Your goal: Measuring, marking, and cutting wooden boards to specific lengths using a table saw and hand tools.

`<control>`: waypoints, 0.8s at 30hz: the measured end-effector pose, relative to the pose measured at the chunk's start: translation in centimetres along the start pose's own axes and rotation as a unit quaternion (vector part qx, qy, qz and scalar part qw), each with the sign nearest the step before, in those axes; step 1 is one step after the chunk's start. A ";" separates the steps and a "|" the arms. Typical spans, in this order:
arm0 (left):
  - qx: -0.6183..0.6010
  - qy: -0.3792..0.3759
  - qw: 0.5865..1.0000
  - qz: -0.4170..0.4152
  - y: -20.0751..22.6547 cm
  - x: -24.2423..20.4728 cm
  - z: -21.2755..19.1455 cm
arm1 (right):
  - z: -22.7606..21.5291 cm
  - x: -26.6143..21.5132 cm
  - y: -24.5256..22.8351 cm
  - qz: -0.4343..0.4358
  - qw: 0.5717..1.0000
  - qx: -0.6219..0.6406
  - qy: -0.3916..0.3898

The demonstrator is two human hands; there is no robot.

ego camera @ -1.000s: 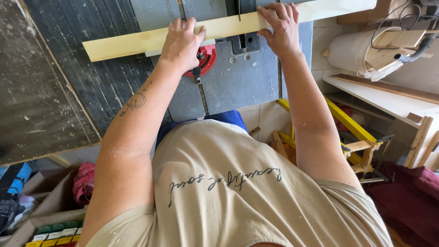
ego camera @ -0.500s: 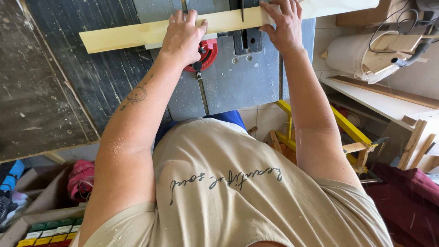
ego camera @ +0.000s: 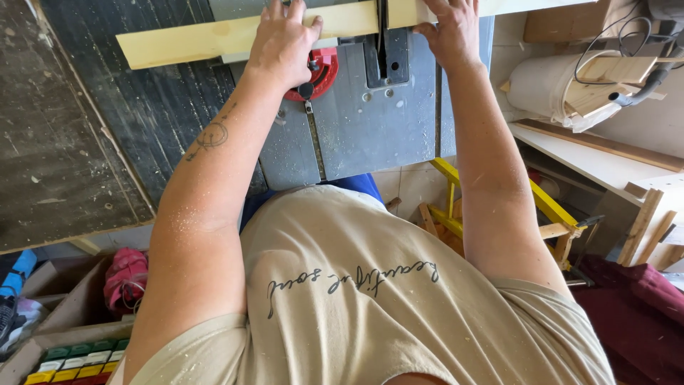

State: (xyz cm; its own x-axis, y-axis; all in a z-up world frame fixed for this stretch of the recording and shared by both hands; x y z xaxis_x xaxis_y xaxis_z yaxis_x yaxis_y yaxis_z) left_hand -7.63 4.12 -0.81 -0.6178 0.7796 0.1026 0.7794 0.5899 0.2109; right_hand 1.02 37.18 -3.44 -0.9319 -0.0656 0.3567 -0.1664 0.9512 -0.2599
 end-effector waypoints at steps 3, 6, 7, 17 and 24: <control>-0.009 0.015 1.000 0.009 -0.2 0.2 -0.1 | -1.7 -0.7 -0.7 -0.001 1.000 0.018 -0.010; -0.008 -0.007 1.000 0.000 0.6 -0.5 -1.4 | -4.4 -2.6 -3.4 -0.033 0.999 0.008 -0.022; -0.030 -0.045 0.998 -0.020 1.3 -1.1 -1.8 | -5.0 -4.3 -3.7 -0.021 0.999 0.038 -0.014; -0.168 0.010 0.986 -0.020 7.2 -12.3 -3.9 | -12.9 -11.9 -19.6 0.004 0.992 0.118 -0.046; -0.287 -0.101 0.950 -0.066 9.7 -23.4 -16.0 | -14.1 -5.0 -38.6 -0.217 0.969 0.108 -0.051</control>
State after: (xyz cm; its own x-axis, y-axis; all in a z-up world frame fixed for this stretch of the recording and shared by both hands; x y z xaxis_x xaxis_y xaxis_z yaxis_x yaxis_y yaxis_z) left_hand 12.71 -11.80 14.41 -0.6284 0.7654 -0.1390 0.4749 0.5189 0.7108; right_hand 16.61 5.00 17.46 -0.7848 -0.4847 0.3863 -0.6024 0.7429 -0.2919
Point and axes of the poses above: each hand's wrist, its own x-axis towards the middle knuckle, its own z-axis out of the palm, y = z × x, the point moved 4 cm from there along x, towards the middle knuckle, and after that the axes turned 11 degrees about y, right-handed, at the moved point
